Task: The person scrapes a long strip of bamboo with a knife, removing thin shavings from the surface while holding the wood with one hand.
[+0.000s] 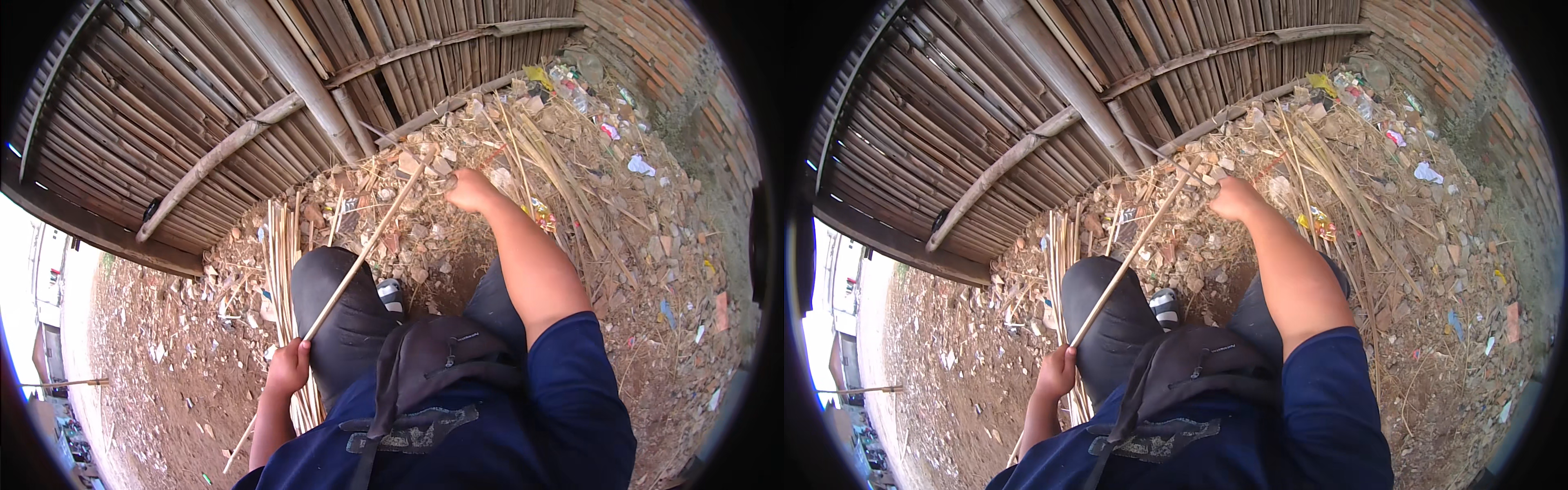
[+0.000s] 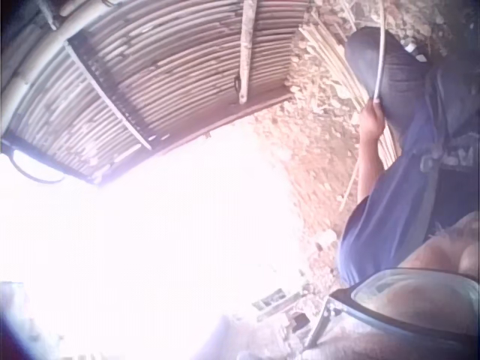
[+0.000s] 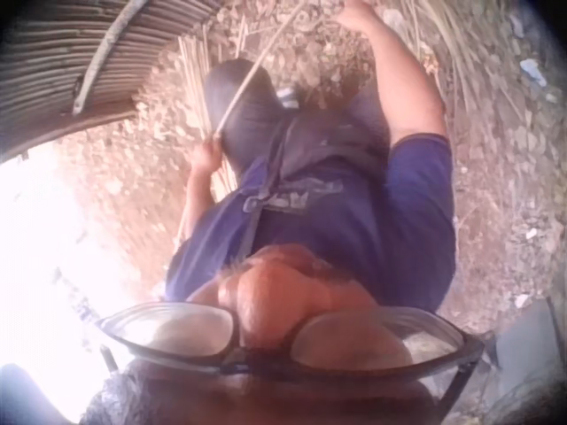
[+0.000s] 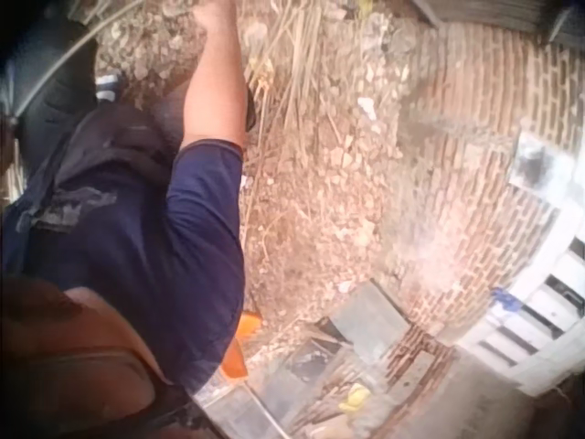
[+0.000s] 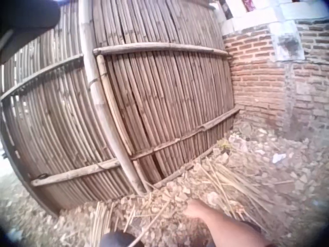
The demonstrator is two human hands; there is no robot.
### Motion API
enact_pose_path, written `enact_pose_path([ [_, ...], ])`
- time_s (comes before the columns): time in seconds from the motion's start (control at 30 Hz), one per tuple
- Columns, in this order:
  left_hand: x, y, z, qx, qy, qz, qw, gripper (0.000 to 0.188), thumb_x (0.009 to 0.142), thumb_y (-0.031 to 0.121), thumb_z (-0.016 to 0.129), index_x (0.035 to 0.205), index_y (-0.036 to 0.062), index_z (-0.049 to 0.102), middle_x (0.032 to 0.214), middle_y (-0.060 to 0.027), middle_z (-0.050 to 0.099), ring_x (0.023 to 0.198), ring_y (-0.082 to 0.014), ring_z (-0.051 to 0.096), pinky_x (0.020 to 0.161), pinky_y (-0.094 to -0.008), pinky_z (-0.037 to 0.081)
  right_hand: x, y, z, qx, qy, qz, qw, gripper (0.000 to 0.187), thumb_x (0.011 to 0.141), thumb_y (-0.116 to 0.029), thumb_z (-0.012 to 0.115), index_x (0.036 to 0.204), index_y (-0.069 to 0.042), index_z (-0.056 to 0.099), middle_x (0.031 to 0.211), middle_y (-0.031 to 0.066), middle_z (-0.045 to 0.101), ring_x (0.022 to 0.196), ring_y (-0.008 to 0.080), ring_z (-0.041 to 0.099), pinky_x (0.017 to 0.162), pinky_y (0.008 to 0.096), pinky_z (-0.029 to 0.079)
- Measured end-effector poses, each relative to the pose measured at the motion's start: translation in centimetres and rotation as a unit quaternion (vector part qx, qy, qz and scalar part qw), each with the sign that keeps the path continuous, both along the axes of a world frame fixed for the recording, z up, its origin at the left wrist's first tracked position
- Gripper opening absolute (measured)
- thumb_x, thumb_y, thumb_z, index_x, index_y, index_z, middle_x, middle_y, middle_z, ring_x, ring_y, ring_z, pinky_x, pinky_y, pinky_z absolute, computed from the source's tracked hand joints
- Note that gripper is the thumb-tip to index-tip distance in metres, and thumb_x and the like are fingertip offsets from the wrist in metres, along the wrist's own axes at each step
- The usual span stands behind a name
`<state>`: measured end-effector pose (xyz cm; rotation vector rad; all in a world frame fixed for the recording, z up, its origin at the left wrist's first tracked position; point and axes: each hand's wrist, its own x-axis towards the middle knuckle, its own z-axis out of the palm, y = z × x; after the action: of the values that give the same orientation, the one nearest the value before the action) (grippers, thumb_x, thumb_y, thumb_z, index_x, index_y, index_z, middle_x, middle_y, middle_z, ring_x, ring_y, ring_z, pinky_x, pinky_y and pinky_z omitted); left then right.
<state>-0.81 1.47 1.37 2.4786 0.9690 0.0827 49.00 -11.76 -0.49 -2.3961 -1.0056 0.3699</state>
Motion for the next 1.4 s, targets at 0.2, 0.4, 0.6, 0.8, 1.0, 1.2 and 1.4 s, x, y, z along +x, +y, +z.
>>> enact_pose_path([
  [0.2,-0.2,-0.4,-0.4,-0.009,0.008,0.005,1.0,0.04,0.106,0.033,0.045,0.082,0.0018,0.055,0.068,-0.0274,0.061,0.069,-0.0516,0.06,0.061,-0.0571,0.046,-6.4,0.8,5.4,-0.135,0.018,0.153,0.979,0.017,0.089,-0.019,0.061,0.099,-0.008,0.069,0.092,0.0117,0.069,0.086,0.0255,0.068,0.081,0.0415,0.055],
  [0.4,0.0,-0.9,-1.2,0.033,0.007,0.018,0.999,0.041,0.105,0.034,0.044,0.082,0.0025,0.055,0.067,-0.0278,0.061,0.068,-0.0513,0.061,0.062,-0.0583,0.047,-1.3,-0.3,4.6,-0.095,0.109,0.045,0.989,0.019,0.089,-0.019,0.062,0.1,-0.007,0.069,0.089,0.012,0.069,0.085,0.0265,0.068,0.08,0.0438,0.054],
  [0.6,0.5,-1.3,0.1,0.026,0.056,0.041,0.997,0.035,0.104,0.032,0.047,0.09,0.0031,0.061,0.076,-0.0285,0.065,0.076,-0.0514,0.064,0.069,-0.0587,0.05,-1.3,-1.0,6.0,-0.055,0.116,-0.044,0.991,0.03,0.088,-0.017,0.069,0.116,-0.005,0.07,0.095,0.0141,0.072,0.087,0.0243,0.07,0.082,0.0409,0.056],
  [0.8,0.8,-1.1,-0.2,0.037,0.032,0.025,0.998,0.038,0.105,0.033,0.045,0.087,0.0029,0.06,0.07,-0.0282,0.063,0.07,-0.0509,0.063,0.065,-0.0598,0.048,-7.2,0.0,7.0,-0.181,-0.035,0.186,0.965,0.027,0.081,-0.019,0.069,0.107,-0.01,0.072,0.098,0.0131,0.072,0.09,0.0277,0.071,0.082,0.0418,0.058],
  [1.0,-0.2,-0.8,-1.6,0.023,-0.016,0.036,0.999,0.035,0.104,0.03,0.049,0.084,0.0029,0.059,0.068,-0.0282,0.062,0.069,-0.0514,0.062,0.061,-0.0586,0.047,-5.4,-0.1,7.5,-0.067,0.034,0.239,0.968,0.046,0.072,-0.026,0.08,0.111,-0.006,0.068,0.101,0.0179,0.071,0.092,0.0346,0.069,0.082,0.0442,0.055],
  [1.2,-0.5,-0.6,-1.2,0.008,-0.008,0.044,0.999,0.037,0.104,0.032,0.048,0.085,0.0022,0.061,0.073,-0.0288,0.064,0.073,-0.0512,0.063,0.067,-0.0593,0.048,-7.0,-0.5,7.1,-0.039,-0.011,0.196,0.98,0.055,0.076,-0.021,0.079,0.123,-0.006,0.057,0.102,0.0189,0.069,0.096,0.0377,0.067,0.085,0.0448,0.052],
  [1.4,-1.7,-1.2,-0.8,-0.009,-0.037,0.047,0.998,0.038,0.103,0.032,0.049,0.084,0.0018,0.061,0.075,-0.0288,0.065,0.075,-0.0516,0.063,0.069,-0.059,0.049,-7.8,-1.9,9.9,-0.066,-0.259,0.165,0.949,0.032,0.077,-0.043,0.079,0.092,-0.016,0.071,0.072,0.0088,0.07,0.079,0.0295,0.071,0.082,0.0476,0.05],
])
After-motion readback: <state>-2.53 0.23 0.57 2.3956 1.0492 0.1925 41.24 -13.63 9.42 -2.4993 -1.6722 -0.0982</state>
